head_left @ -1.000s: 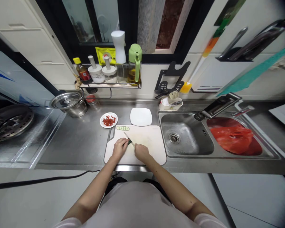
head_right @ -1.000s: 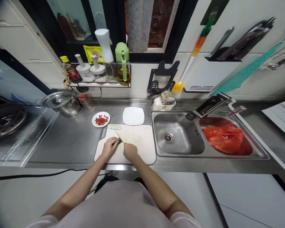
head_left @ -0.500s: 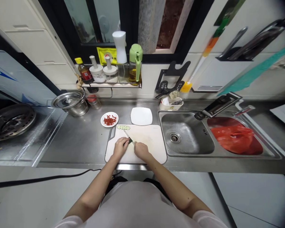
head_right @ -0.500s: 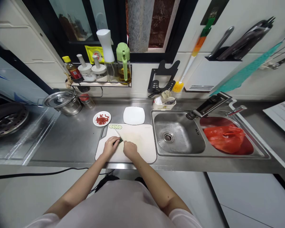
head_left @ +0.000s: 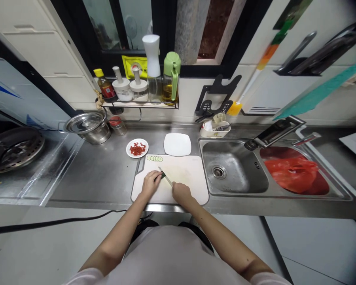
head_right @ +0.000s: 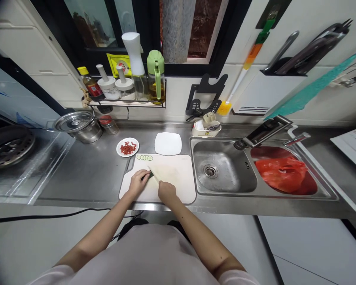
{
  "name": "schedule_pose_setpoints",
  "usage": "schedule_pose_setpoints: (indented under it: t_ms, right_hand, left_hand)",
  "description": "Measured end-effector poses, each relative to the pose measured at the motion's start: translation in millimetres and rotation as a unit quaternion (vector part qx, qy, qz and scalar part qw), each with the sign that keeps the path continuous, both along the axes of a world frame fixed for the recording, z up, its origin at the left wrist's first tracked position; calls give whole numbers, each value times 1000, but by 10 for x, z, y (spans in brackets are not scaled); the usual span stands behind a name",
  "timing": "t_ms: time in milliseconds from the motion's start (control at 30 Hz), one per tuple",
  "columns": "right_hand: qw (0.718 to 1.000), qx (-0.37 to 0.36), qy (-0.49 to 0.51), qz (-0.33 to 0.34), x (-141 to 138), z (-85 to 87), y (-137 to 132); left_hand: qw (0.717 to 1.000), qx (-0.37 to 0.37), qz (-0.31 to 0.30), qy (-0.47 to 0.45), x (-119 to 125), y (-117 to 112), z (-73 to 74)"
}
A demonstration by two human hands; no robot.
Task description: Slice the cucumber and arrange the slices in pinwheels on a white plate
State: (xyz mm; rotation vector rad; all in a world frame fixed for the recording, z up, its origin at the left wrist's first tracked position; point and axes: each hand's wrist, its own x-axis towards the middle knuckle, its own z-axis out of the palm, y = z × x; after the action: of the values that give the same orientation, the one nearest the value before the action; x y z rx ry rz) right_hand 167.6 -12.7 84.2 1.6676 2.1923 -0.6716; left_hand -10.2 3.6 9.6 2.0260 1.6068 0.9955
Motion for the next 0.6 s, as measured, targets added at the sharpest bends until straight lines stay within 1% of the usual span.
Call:
schedule_pose_setpoints:
  t_ms: [267, 433, 600]
  right_hand:
    - [1000, 16, 21, 6, -89, -7, 104]
    - [1000, 12, 21, 3, -134, -8, 157]
    - [1000, 4, 25, -5, -208, 21, 228]
  left_hand:
    - [1000, -10, 0, 0, 6, -11, 28]
    - [997, -44, 51, -32, 19, -26, 14]
    - [996, -52, 49, -43, 24, -28, 24]
